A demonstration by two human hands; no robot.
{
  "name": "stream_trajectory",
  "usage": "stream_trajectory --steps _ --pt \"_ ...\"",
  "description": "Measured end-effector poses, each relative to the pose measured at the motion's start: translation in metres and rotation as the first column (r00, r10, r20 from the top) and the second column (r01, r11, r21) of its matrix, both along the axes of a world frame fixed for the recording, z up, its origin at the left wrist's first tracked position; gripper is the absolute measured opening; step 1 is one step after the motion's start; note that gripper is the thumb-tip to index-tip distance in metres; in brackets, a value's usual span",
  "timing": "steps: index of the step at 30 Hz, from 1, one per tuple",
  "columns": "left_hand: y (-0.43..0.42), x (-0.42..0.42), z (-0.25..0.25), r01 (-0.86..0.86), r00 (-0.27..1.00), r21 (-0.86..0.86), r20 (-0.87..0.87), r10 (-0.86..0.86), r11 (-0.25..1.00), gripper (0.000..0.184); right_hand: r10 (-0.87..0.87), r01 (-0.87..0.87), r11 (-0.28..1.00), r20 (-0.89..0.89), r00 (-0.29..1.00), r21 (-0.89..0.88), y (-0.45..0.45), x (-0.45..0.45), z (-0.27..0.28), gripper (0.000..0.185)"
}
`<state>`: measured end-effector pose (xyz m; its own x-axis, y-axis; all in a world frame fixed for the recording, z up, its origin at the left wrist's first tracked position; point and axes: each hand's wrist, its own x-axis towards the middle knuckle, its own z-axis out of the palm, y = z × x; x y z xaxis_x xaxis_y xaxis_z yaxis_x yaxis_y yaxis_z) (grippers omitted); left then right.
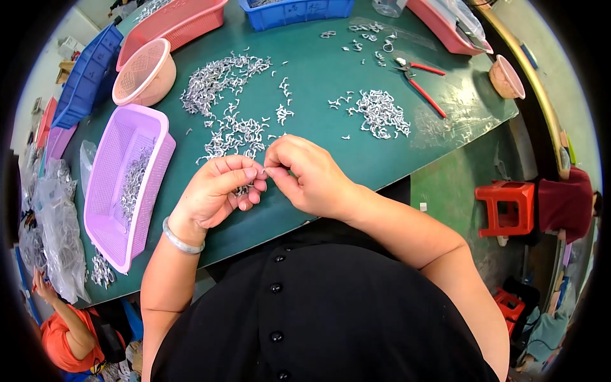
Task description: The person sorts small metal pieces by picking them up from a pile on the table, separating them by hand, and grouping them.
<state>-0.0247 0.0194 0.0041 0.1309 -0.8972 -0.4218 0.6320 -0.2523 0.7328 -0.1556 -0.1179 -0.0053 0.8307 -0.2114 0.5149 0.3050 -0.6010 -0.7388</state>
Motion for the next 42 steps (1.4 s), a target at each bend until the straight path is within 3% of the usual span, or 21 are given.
stream_trajectory --steps 13,16,19,28,31,37,42 --pt "0.0 0.001 0.001 -0.012 0.999 -0.033 -0.045 0.01 0.999 0.013 0.052 -0.041 0.934 -0.021 0.998 0.354 0.001 -0.004 -0.009 0.013" --pt "0.001 0.001 0.0 -0.009 0.998 -0.039 -0.057 0.007 0.999 0.012 0.085 -0.038 0.857 -0.068 0.994 0.513 0.005 -0.006 -0.009 0.014" --pt "0.001 0.001 0.0 -0.009 0.998 -0.041 -0.059 0.006 0.999 0.012 0.103 -0.068 0.856 -0.041 0.994 0.512 0.004 -0.005 -0.01 0.015" --pt "0.0 0.001 0.001 -0.02 0.998 -0.042 -0.055 0.018 0.999 0.012 0.049 -0.05 0.952 0.011 0.999 0.301 0.001 -0.003 -0.014 0.016" --pt "0.0 0.001 0.0 -0.028 0.999 -0.035 -0.044 0.026 0.999 0.012 -0.011 0.006 0.996 0.049 0.999 0.089 0.003 -0.003 -0.006 0.02" --pt "-0.001 0.001 -0.003 0.001 1.0 -0.026 -0.027 -0.001 1.0 0.011 -0.021 0.04 0.993 0.166 0.986 -0.111 0.006 0.0 -0.001 0.023" --pt "0.0 0.001 -0.003 -0.004 0.999 -0.049 -0.039 0.002 0.999 0.012 -0.032 0.046 0.995 0.162 0.986 -0.086 0.006 -0.001 -0.001 0.026"
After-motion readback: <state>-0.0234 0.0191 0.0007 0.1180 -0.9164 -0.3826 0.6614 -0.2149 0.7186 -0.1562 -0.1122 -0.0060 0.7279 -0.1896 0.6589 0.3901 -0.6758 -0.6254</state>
